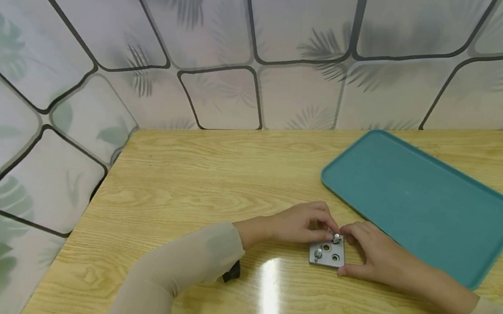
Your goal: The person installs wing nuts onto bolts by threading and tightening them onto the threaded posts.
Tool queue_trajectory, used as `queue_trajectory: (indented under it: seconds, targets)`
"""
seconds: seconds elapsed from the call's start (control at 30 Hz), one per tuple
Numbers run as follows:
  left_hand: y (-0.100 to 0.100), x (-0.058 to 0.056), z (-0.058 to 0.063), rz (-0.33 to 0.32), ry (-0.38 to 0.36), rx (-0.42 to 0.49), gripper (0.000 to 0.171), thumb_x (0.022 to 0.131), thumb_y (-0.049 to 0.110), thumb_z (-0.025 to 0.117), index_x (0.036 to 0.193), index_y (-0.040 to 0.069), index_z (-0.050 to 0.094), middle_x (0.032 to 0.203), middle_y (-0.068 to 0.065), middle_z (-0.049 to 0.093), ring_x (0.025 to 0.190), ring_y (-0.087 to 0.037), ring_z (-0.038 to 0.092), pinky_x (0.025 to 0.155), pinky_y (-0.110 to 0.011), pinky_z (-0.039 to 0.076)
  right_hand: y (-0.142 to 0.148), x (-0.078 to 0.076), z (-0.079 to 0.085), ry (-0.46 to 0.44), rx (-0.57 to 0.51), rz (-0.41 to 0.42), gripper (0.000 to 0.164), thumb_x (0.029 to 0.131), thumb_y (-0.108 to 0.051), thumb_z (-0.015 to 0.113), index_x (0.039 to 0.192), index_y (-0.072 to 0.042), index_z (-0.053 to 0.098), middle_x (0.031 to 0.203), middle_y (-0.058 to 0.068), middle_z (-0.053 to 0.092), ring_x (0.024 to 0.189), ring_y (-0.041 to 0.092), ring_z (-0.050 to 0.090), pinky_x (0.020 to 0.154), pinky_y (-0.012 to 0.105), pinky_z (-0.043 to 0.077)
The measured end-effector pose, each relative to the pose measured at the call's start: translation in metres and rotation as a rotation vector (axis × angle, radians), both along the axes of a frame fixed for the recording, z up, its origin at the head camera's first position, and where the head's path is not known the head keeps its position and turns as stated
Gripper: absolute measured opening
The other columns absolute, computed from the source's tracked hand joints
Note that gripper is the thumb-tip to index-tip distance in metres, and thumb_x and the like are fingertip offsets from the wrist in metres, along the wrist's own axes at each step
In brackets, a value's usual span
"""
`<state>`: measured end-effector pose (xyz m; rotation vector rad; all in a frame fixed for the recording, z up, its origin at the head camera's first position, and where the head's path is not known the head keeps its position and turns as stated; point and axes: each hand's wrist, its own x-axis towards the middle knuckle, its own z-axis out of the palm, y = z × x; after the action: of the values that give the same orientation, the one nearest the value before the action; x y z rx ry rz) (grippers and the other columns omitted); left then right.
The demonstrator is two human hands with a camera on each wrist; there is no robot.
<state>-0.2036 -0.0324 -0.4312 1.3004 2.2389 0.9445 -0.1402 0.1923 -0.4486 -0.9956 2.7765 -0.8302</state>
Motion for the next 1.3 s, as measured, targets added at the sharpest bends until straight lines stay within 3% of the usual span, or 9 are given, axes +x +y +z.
queue_trajectory:
  seconds: [0.13, 0.33, 0.4, 0.6, 0.83, 0.97, 1.17, 1.3]
  targets:
    - [0.0, -0.001, -0.0013, 0.031, 0.001, -0.007, 0.019, 0.095, 0.018, 0.059, 0.111, 0.011, 0.067, 0.102, 0.002, 0.057, 0.09, -0.003, 0.048, 0.08, -0.012, 0.041, -0.0002, 0.0001, 0.0008, -0.014, -0.002, -0.001, 0.065, 0.076, -0.053, 0.073, 0.117, -0.007, 0.054, 0.101, -0.007, 0.052, 0.089, 0.006, 0.045, 0.076, 0.03, 0.045]
    - [0.002, -0.0022, -0.0007, 0.127, -0.01, -0.029, 0.013, 0.091, 0.025, 0.064, 0.098, 0.014, 0.064, 0.095, 0.006, 0.056, 0.086, 0.001, 0.05, 0.076, -0.009, 0.042, 0.0005, 0.0001, 0.0024, 0.015, -0.016, 0.004, 0.065, 0.074, -0.051, 0.075, 0.115, -0.005, 0.055, 0.098, -0.006, 0.053, 0.088, 0.006, 0.045, 0.074, 0.029, 0.045]
    - [0.0021, -0.0024, 0.0006, 0.124, -0.018, -0.025, 0.012, 0.091, 0.025, 0.064, 0.097, 0.014, 0.065, 0.093, 0.006, 0.055, 0.084, 0.0, 0.049, 0.075, -0.01, 0.042, 0.0005, -0.0005, 0.0026, 0.017, -0.012, -0.002, 0.065, 0.074, -0.051, 0.075, 0.115, -0.005, 0.055, 0.098, -0.007, 0.052, 0.088, 0.006, 0.045, 0.075, 0.029, 0.045]
    - [0.0029, -0.0016, 0.0031, 0.035, -0.058, -0.008, 0.02, 0.09, 0.024, 0.066, 0.107, 0.013, 0.068, 0.094, 0.004, 0.054, 0.085, -0.003, 0.047, 0.075, -0.012, 0.041, 0.0003, -0.0019, 0.002, 0.008, 0.011, -0.006, 0.065, 0.075, -0.052, 0.074, 0.116, -0.006, 0.055, 0.1, -0.008, 0.053, 0.091, 0.008, 0.047, 0.077, 0.032, 0.045]
    - [0.0041, -0.0015, 0.0011, -0.002, -0.003, -0.015, 0.022, 0.089, 0.02, 0.067, 0.109, 0.011, 0.067, 0.094, 0.002, 0.053, 0.085, -0.003, 0.047, 0.076, -0.011, 0.04, 0.0007, -0.0013, 0.0028, -0.016, 0.022, -0.011, 0.066, 0.076, -0.055, 0.072, 0.117, -0.006, 0.055, 0.105, -0.004, 0.055, 0.096, 0.011, 0.049, 0.079, 0.035, 0.047]
    - [0.0038, -0.0016, -0.0004, 0.026, -0.008, -0.012, 0.018, 0.092, 0.016, 0.063, 0.109, 0.01, 0.067, 0.097, 0.002, 0.055, 0.088, -0.002, 0.049, 0.078, -0.01, 0.041, 0.0006, -0.001, 0.0028, -0.033, 0.022, -0.012, 0.067, 0.076, -0.056, 0.071, 0.118, -0.006, 0.054, 0.105, -0.004, 0.054, 0.094, 0.01, 0.048, 0.079, 0.034, 0.046]
    - [0.0042, -0.0014, -0.001, 0.147, -0.069, 0.012, 0.014, 0.092, 0.017, 0.064, 0.102, 0.008, 0.062, 0.097, 0.0, 0.056, 0.087, -0.001, 0.051, 0.079, -0.01, 0.044, 0.0005, -0.0002, 0.003, -0.034, 0.018, -0.008, 0.067, 0.075, -0.054, 0.072, 0.117, -0.005, 0.054, 0.104, -0.004, 0.054, 0.092, 0.007, 0.047, 0.077, 0.031, 0.046]
    - [0.0028, -0.0016, 0.0002, 0.119, -0.069, -0.007, 0.013, 0.093, 0.021, 0.061, 0.1, 0.01, 0.065, 0.097, 0.002, 0.057, 0.088, -0.001, 0.05, 0.079, -0.011, 0.043, 0.0004, 0.0006, 0.0031, -0.028, 0.015, -0.007, 0.066, 0.076, -0.054, 0.072, 0.117, -0.006, 0.054, 0.105, -0.003, 0.054, 0.092, 0.008, 0.047, 0.078, 0.031, 0.046]
